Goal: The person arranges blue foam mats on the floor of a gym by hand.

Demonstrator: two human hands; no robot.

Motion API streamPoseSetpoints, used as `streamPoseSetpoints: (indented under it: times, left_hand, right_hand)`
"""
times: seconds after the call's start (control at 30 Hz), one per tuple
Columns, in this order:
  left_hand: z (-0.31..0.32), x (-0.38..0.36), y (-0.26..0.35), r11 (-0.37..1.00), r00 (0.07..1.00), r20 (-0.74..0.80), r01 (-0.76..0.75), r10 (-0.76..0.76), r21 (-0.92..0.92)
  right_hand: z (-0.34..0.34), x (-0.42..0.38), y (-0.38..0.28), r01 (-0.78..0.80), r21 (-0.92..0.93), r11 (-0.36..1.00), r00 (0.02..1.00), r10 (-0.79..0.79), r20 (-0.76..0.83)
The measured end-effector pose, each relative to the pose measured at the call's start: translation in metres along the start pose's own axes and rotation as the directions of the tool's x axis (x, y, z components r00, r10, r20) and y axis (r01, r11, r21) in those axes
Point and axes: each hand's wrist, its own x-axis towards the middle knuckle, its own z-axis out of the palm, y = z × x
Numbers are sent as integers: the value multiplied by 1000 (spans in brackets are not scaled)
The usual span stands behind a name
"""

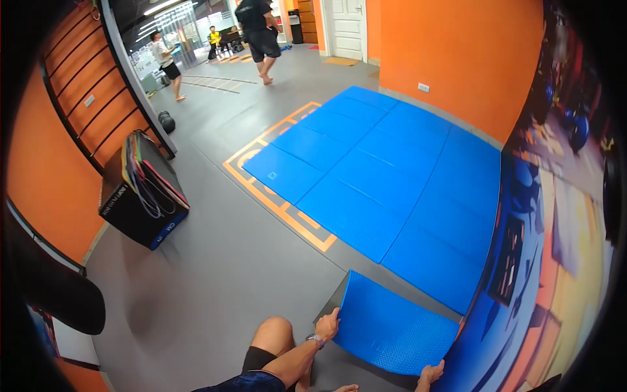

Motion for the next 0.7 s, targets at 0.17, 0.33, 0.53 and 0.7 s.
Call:
streamPoseSetpoints:
  times: [0.17,0.33,0.53,0.7]
  left_hand:
    - [-127,-47,68,999,1000,13,-17,17,-32]
    - [-223,-98,103,998,987,158,-18,27,-61]
    - [-295,-146,136,956,948,319,111,-20,-272]
    - [-295,-174,108,985,973,194,-98,125,-141]
  right_hand:
    - [-155,-61,-56,67,-14,998,996,-67,-59]
    - [-283,-110,-76,160,42,986,986,-158,-44]
    - [-371,-161,-57,251,158,955,968,-251,-22]
    - [-400,-196,-44,211,456,865,969,-246,17]
